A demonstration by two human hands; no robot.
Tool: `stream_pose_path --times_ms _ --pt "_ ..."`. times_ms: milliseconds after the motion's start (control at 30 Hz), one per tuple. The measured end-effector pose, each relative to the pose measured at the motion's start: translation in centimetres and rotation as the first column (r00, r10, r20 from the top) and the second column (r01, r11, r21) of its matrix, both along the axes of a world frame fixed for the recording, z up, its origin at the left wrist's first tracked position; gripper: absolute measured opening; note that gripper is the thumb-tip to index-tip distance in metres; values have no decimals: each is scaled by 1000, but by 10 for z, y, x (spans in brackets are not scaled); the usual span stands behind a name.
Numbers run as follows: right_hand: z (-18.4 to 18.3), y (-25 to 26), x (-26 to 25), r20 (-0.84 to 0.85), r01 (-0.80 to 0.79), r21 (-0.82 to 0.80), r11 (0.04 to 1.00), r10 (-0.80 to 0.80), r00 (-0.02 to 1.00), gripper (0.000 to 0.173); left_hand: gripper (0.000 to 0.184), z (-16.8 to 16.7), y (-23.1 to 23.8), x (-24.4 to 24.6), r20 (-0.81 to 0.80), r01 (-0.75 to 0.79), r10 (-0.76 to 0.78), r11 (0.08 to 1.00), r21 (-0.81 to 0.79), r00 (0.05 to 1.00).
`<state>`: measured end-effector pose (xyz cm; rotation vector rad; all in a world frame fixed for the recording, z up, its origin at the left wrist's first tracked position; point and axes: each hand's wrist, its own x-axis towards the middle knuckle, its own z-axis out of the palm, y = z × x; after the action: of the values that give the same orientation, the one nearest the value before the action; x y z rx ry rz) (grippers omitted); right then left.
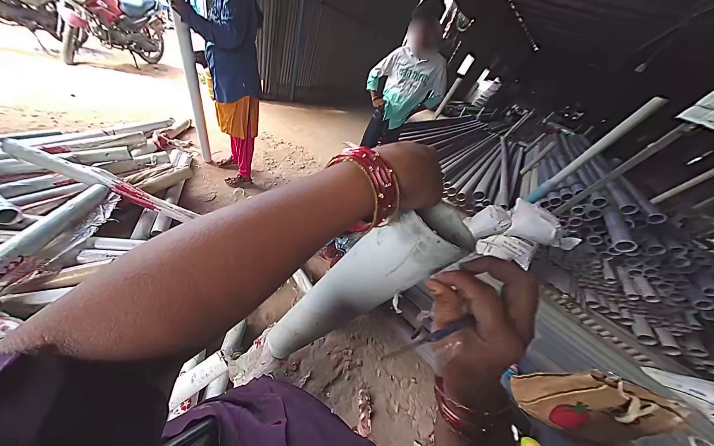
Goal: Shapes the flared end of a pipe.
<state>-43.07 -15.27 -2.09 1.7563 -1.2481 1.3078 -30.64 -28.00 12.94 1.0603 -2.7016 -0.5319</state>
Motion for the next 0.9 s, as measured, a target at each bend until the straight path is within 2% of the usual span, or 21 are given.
stream_pose_path --times_ms 67,167,233,267,300,333,367,433,467,533,600,633,733,800,900 --pt "15 -3 -12 94 -30 -91 995 38 995 25 25 0 6 3 -19 -1 2 999 45 1000" --pt "14 -17 -20 142 -147 -148 978 168 976 34 36 -7 8 14 -140 29 -7 988 155 990" --pt "6 -21 -22 162 -169 -196 966 202 966 36 51 -19 4 30 -317 97 -15 965 243 948" --pt "2 -20 -23 171 -171 -213 962 209 963 36 50 -31 3 39 -438 161 -33 952 259 898" --pt "-1 -20 -25 175 -167 -223 960 208 962 35 41 -47 3 48 -562 240 -70 942 234 824" --pt "-2 -20 -27 177 -171 -230 958 214 961 33 30 -65 4 55 -665 306 -129 939 156 736" --pt "-3 -21 -27 175 -181 -236 955 225 958 31 26 -82 7 59 -730 332 -202 942 37 653" --pt "-2 -21 -26 168 -202 -226 953 243 956 29 30 -108 14 60 -766 248 -330 942 -227 551" --pt "-2 -21 -24 169 -205 -221 954 244 955 28 24 -116 17 59 -784 179 -355 935 -307 508" --pt "-1 -21 -19 168 -199 -216 956 238 957 28 11 -123 22 58 -813 58 -368 921 -385 452" --pt "0 -22 -15 166 -209 -220 953 248 955 28 12 -125 24 60 -826 -2 -349 921 -390 443" --pt "1 -22 -13 166 -216 -223 950 256 953 28 12 -124 24 61 -841 2 -317 936 -352 437" --pt "1 -20 -7 152 -230 -216 949 265 952 27 8 -124 25 70 -919 134 -118 988 -73 377" --pt "1 -19 -4 147 -235 -222 946 271 951 27 8 -131 28 75 -950 238 -4 969 74 312" --pt "2 -17 -1 144 -232 -215 949 266 953 29 14 -144 35 81 -958 390 182 884 259 224"
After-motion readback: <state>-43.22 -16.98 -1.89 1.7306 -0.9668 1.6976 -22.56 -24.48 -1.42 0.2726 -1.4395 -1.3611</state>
